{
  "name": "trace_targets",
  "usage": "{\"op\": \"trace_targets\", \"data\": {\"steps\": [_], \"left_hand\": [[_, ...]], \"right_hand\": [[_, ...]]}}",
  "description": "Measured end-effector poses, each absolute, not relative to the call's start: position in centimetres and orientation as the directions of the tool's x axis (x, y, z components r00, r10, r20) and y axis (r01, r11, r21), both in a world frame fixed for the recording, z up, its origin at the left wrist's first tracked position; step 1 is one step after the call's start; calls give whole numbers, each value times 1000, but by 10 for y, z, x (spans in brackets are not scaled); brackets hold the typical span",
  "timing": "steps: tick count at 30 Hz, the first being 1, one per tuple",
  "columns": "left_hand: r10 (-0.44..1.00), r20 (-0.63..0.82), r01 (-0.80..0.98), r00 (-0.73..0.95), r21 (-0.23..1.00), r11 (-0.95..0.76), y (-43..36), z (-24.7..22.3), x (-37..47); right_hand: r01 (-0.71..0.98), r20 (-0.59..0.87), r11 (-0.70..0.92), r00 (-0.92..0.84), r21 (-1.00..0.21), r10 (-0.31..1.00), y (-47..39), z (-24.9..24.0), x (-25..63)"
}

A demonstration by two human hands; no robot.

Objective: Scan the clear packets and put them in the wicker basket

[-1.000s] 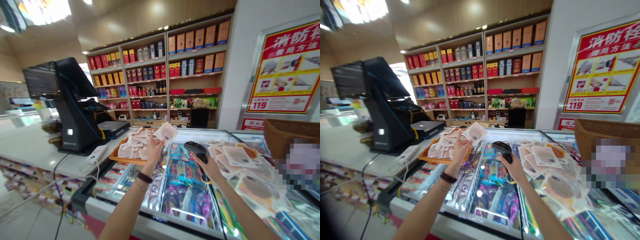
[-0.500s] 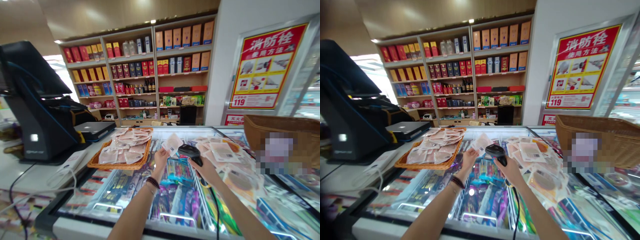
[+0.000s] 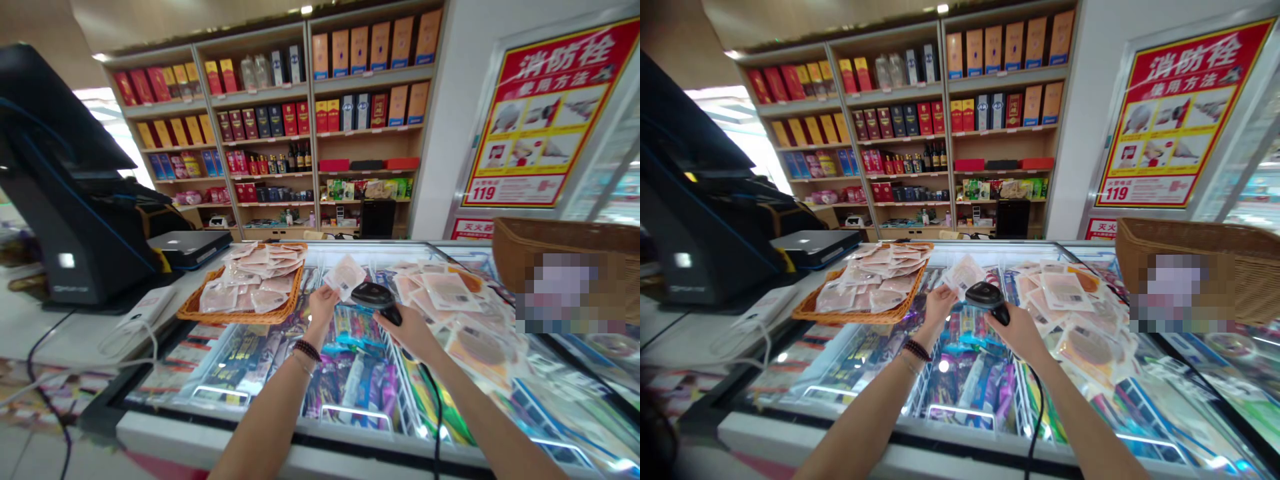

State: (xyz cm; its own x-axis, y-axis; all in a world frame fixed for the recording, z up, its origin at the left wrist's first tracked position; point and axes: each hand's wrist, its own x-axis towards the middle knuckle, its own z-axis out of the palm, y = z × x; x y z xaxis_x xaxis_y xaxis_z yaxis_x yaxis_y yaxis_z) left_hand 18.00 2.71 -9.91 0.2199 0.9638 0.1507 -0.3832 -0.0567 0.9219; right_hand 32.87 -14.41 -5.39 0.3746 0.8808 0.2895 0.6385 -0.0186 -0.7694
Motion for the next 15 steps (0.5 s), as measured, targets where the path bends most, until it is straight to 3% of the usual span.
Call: {"op": "trace_targets", "data": {"steps": [15], "left_hand": [[971, 132, -377, 201, 925, -48, 31, -99, 179]], "right_hand": [[543, 261, 12, 383, -840, 886, -153, -45, 336]]}}
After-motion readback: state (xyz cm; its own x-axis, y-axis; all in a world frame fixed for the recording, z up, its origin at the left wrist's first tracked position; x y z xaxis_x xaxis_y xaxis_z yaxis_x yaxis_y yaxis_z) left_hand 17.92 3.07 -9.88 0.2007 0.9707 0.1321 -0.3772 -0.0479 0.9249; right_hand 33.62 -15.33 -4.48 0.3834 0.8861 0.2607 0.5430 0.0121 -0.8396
